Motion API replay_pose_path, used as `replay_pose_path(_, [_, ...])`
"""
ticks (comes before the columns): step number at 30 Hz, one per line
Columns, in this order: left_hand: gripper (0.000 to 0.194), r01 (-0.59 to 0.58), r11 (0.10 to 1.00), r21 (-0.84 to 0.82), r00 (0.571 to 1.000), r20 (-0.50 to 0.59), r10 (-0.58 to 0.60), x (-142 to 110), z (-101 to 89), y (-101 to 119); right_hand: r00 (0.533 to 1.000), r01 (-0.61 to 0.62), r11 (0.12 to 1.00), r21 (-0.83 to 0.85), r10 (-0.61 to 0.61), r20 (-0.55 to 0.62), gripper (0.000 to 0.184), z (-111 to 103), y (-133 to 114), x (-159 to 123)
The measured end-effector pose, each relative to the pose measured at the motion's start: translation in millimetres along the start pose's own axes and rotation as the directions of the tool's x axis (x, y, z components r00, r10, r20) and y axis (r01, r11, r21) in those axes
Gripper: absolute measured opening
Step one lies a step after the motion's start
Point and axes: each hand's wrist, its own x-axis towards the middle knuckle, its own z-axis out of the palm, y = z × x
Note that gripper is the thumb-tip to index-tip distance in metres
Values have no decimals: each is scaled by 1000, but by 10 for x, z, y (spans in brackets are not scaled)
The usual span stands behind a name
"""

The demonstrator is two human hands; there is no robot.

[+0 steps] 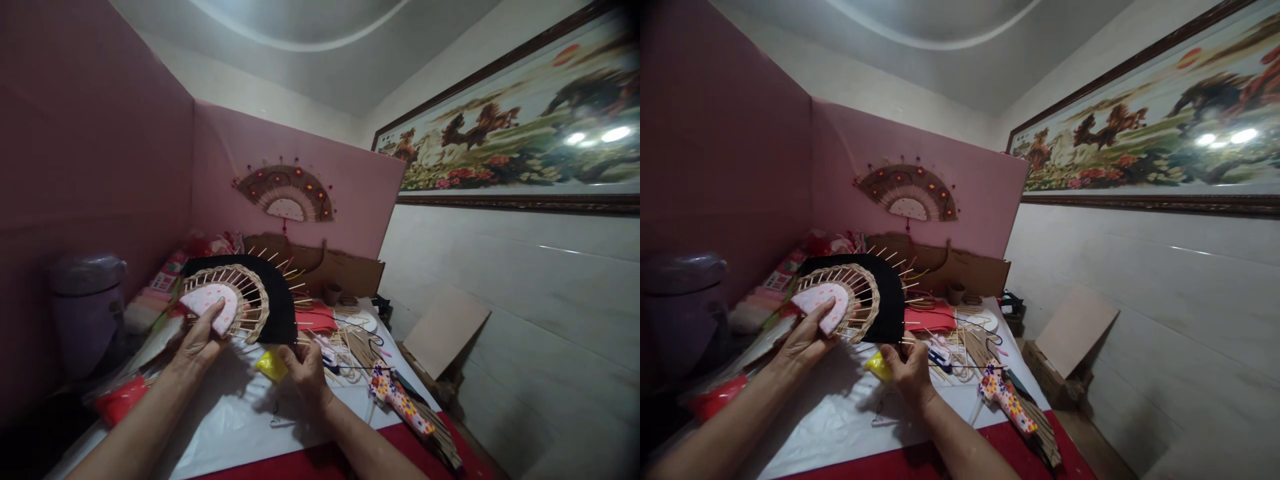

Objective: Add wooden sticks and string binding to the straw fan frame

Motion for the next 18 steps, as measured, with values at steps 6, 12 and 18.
replay_pose_path(6, [21,-17,999,-31,999,-33,16,10,1,-1,999,-27,995,-94,26,-21,39,2,63,5])
replay_pose_path(12, [17,92,993,-67,995,31,-90,-70,64,-233,992,-44,992,-118,29,-126,39,-22,105,70])
replay_pose_path(18, [7,262,962,83,945,178,-273,-319,154,-697,986,-49,993,-105,32,-162,41,-82,183,152])
